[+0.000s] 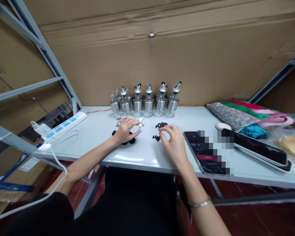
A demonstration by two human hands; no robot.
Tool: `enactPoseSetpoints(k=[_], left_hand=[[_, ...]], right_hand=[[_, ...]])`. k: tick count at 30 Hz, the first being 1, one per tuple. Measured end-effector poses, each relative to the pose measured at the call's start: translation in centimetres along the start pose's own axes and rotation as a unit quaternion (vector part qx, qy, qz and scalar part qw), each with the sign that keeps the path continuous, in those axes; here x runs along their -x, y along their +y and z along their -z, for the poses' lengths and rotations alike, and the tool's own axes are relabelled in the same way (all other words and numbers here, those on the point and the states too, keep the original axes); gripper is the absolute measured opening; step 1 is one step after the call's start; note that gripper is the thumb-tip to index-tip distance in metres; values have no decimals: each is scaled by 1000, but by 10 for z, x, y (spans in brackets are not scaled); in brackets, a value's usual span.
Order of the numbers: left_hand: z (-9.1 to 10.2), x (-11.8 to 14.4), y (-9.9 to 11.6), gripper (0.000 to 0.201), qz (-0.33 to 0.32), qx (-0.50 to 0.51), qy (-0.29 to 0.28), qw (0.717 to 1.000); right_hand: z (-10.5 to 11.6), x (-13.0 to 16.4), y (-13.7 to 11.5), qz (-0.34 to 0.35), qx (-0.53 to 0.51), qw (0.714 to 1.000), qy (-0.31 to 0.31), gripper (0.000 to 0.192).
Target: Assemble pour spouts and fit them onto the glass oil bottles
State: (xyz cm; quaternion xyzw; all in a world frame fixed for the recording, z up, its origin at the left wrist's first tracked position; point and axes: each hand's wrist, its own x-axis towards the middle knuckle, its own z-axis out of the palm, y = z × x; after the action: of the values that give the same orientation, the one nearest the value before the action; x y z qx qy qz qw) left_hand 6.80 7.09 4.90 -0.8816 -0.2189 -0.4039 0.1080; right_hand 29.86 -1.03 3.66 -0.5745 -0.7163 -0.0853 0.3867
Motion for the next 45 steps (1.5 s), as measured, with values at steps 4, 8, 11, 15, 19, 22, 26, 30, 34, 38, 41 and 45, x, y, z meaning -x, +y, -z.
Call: enactPoseSetpoints(k=[4,8,11,15,19,22,26,30,34,38,41,45], left_hand=[[0,-1,0,23,-9,10,-5,1000],[1,-1,0,23,-14,20,-12,1000],[2,-2,1,24,-15,26,-14,999],[3,-2,1,24,-12,35,-20,999],[3,-2,1,24,-6,44,-23,999],[2,-1,0,24,0,49,-18,999],[1,0,-1,26,18,56,3,998],[0,1,-4,28,33,48,24,998],[-3,-8,-16,27,19,19,31,999],[-10,-22,-25,32,24,-11,60,998],[-15,-26,-22,34,21,-15,73,997],[-17,-19,-12,34,10,-9,67,998]], right_hand=[[-17,-1,0,-1,45,998,-54,18],[-27,-6,1,17,55,993,-100,14],[-28,-10,2,18,44,992,-115,14],[-30,-11,0,3,7,992,-123,12],[-30,-17,-2,-16,-68,989,-131,9],[-22,-38,-4,-37,-158,977,-139,7],[-9,-83,-9,-58,-314,930,-180,9],[-15,-116,-17,-72,-455,866,-192,18],[-35,-121,-20,-99,-559,811,-138,27],[-43,-118,-17,-127,-609,775,-117,30],[-40,-117,-15,-147,-629,754,-117,30],[-36,-112,-11,-172,-649,728,-138,29]])
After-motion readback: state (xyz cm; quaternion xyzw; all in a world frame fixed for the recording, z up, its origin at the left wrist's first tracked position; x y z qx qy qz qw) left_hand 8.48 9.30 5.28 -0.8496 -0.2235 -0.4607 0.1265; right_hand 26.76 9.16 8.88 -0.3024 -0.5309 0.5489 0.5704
